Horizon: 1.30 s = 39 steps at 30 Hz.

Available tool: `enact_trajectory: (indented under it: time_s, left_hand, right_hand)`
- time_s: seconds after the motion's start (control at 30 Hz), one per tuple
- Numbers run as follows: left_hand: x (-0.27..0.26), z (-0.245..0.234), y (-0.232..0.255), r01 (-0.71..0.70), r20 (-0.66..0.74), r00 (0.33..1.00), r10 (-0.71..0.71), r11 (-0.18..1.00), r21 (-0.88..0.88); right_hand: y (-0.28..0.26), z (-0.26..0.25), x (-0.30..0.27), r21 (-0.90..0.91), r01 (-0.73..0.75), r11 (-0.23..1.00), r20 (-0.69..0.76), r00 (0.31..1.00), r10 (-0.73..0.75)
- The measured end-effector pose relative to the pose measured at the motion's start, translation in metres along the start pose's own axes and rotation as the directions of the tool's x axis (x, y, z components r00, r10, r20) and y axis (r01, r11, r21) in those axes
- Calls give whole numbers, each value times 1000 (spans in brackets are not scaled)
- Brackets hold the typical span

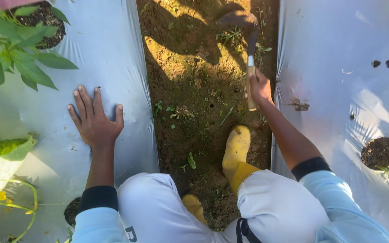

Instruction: The person uses a small hand hoe to remove weeds from the soil path between two raised garden beds covered in white plastic sheeting. They repeatedly strike the ground to loosen the soil and pull out unwanted plants.

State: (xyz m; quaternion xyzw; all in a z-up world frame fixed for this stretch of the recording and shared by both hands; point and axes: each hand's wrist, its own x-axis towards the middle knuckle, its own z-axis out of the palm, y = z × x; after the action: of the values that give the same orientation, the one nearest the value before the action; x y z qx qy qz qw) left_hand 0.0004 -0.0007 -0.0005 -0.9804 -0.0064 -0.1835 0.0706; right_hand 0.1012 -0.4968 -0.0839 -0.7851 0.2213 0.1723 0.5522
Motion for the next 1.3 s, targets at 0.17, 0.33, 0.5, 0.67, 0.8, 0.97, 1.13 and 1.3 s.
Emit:
enact_trajectory:
  time_s: [0.17, 0.33, 0.5, 0.67, 0.8, 0.97, 1.13, 1.3]
  left_hand:
    - [2, 0, 1, 14, 3, 1000, -15, 999, 48]
    - [3, -1, 3, 22, 43, 999, -25, 996, 83]
    - [10, -2, 7, 32, 74, 996, -45, 986, 166]
    - [9, 2, 11, 58, 105, 991, -82, 975, 216]
    - [14, -3, 23, 109, 100, 985, -144, 951, 290]
    - [14, -8, 25, 123, 141, 976, -165, 956, 266]
    - [42, -37, 17, 207, 354, 909, -219, 976, 74]
    - [78, -68, 13, 318, 772, 573, -275, 943, 100]
  right_hand:
    - [-32, 23, 111, 131, 1, 991, -43, 999, 5]
    - [-65, 51, 152, 140, 15, 990, -24, 1000, -12]
    - [-73, 25, 124, -75, 15, 997, 74, 997, -9]
    - [-105, 41, 139, -53, -8, 999, 35, 999, 10]
    - [-103, 41, 129, -107, -27, 994, 59, 998, 33]
    - [-128, 38, 145, -146, -54, 988, 77, 995, 65]
    - [-141, 25, 126, -267, -40, 963, 104, 992, 70]
    - [-155, 39, 144, -272, -34, 962, 120, 990, 69]
